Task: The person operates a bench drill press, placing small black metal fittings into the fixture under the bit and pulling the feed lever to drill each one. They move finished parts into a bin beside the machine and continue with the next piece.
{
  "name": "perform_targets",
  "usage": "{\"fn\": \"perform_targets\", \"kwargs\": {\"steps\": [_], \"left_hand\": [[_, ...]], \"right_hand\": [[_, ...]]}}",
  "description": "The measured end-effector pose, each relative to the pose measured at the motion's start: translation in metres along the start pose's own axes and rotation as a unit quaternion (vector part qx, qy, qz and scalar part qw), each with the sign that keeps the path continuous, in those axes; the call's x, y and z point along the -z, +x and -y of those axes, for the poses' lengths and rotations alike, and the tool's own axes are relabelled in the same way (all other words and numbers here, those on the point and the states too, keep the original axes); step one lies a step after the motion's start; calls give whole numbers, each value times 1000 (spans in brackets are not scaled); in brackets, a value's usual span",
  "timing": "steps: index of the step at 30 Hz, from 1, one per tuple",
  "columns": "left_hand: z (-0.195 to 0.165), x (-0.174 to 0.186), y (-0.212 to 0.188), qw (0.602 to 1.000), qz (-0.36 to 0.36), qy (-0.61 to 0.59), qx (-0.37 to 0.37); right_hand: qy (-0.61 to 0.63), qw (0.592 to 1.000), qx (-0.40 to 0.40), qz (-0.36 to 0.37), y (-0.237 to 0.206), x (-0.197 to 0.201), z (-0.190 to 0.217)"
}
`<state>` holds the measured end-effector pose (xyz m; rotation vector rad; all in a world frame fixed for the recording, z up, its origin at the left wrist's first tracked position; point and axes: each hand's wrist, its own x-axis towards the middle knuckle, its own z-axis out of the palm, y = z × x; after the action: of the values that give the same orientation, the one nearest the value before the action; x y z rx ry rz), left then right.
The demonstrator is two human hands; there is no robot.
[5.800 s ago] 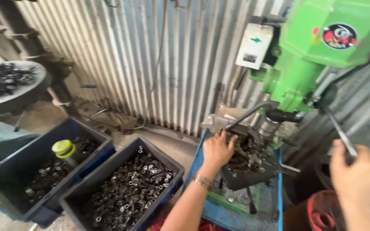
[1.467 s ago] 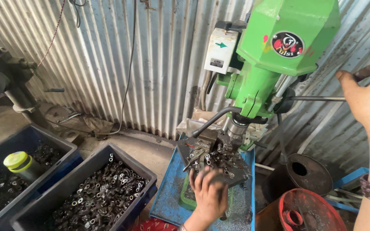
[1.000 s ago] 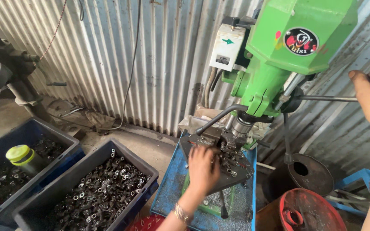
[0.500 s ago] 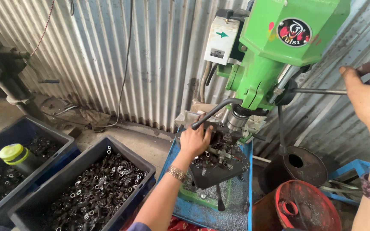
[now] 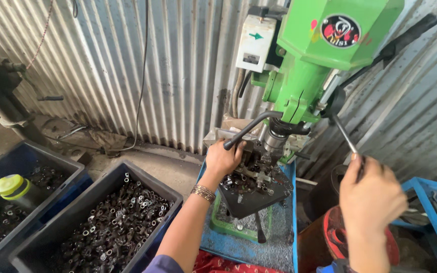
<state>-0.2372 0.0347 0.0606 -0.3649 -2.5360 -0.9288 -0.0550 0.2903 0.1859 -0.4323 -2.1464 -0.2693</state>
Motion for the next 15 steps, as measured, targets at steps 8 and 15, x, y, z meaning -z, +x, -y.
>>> {"fn": "perform_targets", "kwargs": {"steps": [8, 15], "left_hand": [[0, -3, 0, 1000, -17, 7, 9], [6, -10, 0, 999, -44, 12, -7]], "right_hand": [[-27, 985, -4, 170, -14, -29, -5], [4, 913, 25, 407, 55, -48, -17]]}}
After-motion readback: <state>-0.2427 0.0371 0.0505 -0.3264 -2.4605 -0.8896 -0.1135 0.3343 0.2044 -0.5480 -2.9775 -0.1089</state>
